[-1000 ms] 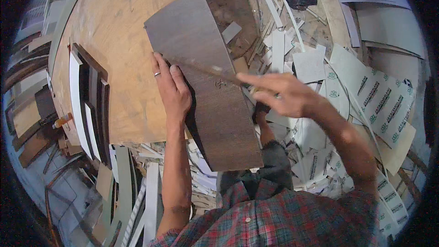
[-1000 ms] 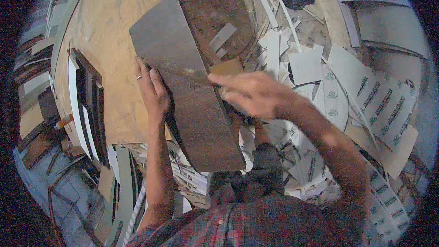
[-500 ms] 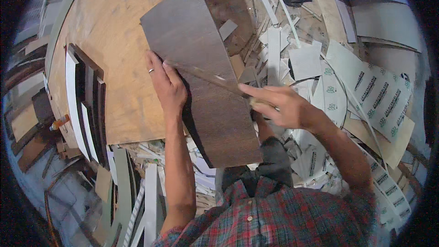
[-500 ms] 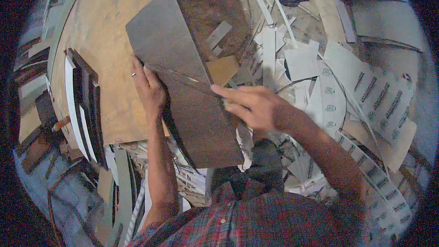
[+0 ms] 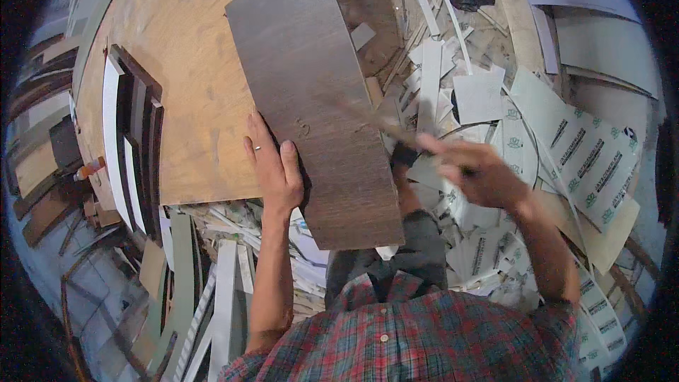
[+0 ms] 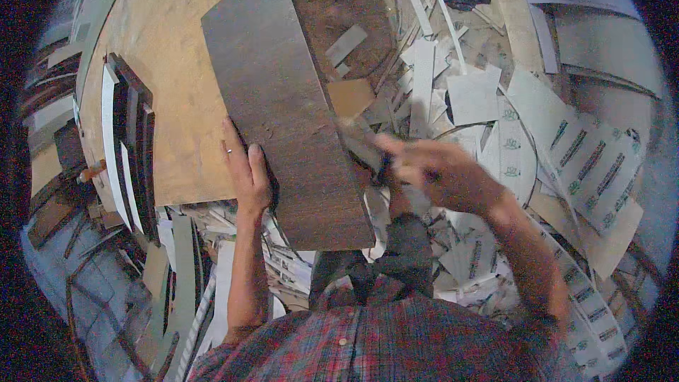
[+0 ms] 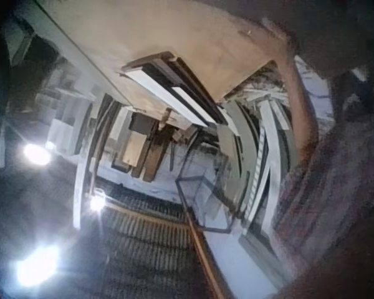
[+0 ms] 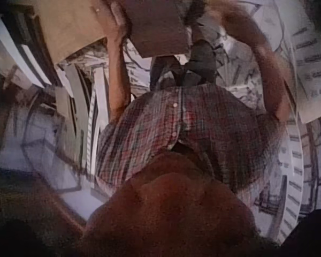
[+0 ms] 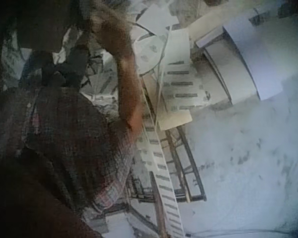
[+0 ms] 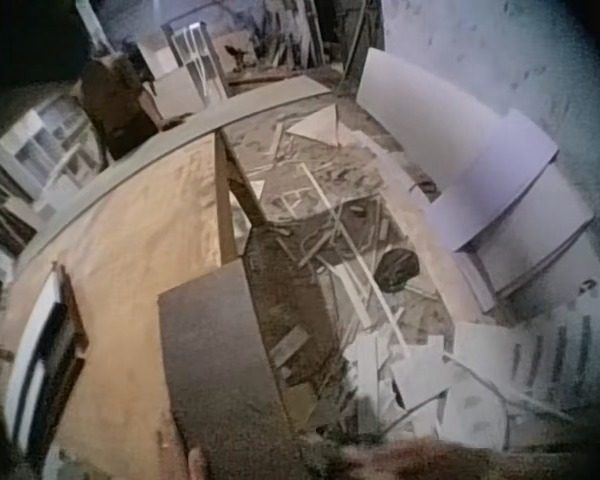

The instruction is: The person scrapes the edges and surfaces of several dark brown and white wooden planks using a metal file by hand while standing over a pile of debris.

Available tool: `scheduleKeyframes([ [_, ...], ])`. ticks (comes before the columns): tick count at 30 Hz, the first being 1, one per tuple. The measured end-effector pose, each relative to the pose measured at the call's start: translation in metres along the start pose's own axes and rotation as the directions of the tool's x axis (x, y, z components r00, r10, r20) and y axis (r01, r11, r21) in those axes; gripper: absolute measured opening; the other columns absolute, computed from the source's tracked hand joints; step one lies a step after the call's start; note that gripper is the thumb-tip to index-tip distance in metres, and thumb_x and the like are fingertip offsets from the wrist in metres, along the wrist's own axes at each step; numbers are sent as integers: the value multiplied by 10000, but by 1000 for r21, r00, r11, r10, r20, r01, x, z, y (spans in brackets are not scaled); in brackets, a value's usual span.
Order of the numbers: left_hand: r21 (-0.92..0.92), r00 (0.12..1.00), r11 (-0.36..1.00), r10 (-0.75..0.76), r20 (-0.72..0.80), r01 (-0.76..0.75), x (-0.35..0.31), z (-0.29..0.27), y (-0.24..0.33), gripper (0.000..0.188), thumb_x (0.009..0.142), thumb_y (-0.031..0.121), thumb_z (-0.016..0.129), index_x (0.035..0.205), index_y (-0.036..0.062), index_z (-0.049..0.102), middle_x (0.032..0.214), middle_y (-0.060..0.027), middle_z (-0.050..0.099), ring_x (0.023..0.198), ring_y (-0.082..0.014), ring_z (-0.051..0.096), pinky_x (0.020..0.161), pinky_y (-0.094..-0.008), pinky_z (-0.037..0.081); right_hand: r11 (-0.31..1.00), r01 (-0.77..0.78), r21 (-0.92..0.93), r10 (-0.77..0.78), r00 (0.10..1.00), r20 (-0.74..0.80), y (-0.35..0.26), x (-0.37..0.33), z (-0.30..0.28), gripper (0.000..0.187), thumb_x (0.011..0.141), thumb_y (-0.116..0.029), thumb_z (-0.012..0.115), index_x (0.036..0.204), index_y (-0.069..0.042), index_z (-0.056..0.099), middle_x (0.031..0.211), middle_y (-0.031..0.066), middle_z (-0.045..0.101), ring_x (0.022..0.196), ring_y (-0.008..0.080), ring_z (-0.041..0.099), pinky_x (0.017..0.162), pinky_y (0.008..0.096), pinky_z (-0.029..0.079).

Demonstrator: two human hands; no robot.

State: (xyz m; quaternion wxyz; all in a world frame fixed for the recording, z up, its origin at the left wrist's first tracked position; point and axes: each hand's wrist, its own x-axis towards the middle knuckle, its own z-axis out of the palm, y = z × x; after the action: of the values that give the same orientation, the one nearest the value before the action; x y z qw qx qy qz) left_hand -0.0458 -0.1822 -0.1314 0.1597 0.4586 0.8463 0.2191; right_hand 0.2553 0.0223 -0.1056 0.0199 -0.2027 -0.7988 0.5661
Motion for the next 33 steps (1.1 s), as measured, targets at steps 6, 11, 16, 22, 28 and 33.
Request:
scheduleKeyframes([
  [6, -3, 1000, 1000, -8, 0, 8, 0, -1, -1, 703, 1076, 306, 380, 1612, -92, 161, 1685, -282, 199, 1590, -389, 140, 1269, -533, 23, 995, 87, -54, -88, 996, -21, 8, 13, -18, 581, 931, -59, 679, 1496, -104, 549, 1155, 170, 729, 984, 322, 708, 876, 401, 559],
  [11, -4, 1000, 1000, -6, 5, 7, 2, 4, 0, 690, 1076, 286, 377, 1616, -84, 157, 1686, -274, 205, 1588, -389, 149, 1269, -534, 24, 986, 104, -131, -92, 992, 91, -5, 31, -6, 577, 943, -82, 677, 1503, -100, 537, 1159, 173, 725, 982, 307, 711, 848, 399, 565],
  [16, 14, 1000, 1000, 2, -16, -2, -2, 2, -2, 678, 1079, 277, 372, 1617, -80, 164, 1683, -276, 211, 1583, -389, 166, 1270, -529, 33, 991, 60, -123, -66, 997, -42, 9, 19, -37, 521, 972, -126, 659, 1483, -99, 562, 1013, 170, 706, 852, 351, 666, 784, 422, 542],
  [22, -3, 1000, 1000, 12, -19, -12, -1, 6, -5, 696, 1080, 310, 385, 1616, -78, 167, 1676, -287, 221, 1581, -382, 179, 1273, -522, 37, 999, 14, -49, -9, 995, 99, -16, 33, -2, 467, 995, -153, 606, 1461, -117, 590, 1262, 186, 702, 1092, 327, 703, 969, 391, 533],
  [28, -134, 1000, 991, -19, -11, 17, 0, -2, -1, 752, 1069, 366, 448, 1611, -84, 182, 1673, -291, 227, 1581, -373, 186, 1273, -520, 36, 964, -264, -43, 261, 963, -63, 7, -41, -15, 514, 988, -242, 634, 1494, -179, 564, 1286, 185, 696, 1083, 333, 701, 1001, 390, 529],
  [33, -110, 1000, 994, 13, 19, -11, -10, 2, 2, 783, 1056, 375, 498, 1608, -86, 188, 1668, -290, 241, 1579, -374, 195, 1269, -530, 37, 981, -191, -45, 188, 980, -73, -1, -38, 5, 539, 992, -272, 646, 1513, -186, 542, 1222, 178, 720, 1051, 355, 707, 964, 419, 539],
])
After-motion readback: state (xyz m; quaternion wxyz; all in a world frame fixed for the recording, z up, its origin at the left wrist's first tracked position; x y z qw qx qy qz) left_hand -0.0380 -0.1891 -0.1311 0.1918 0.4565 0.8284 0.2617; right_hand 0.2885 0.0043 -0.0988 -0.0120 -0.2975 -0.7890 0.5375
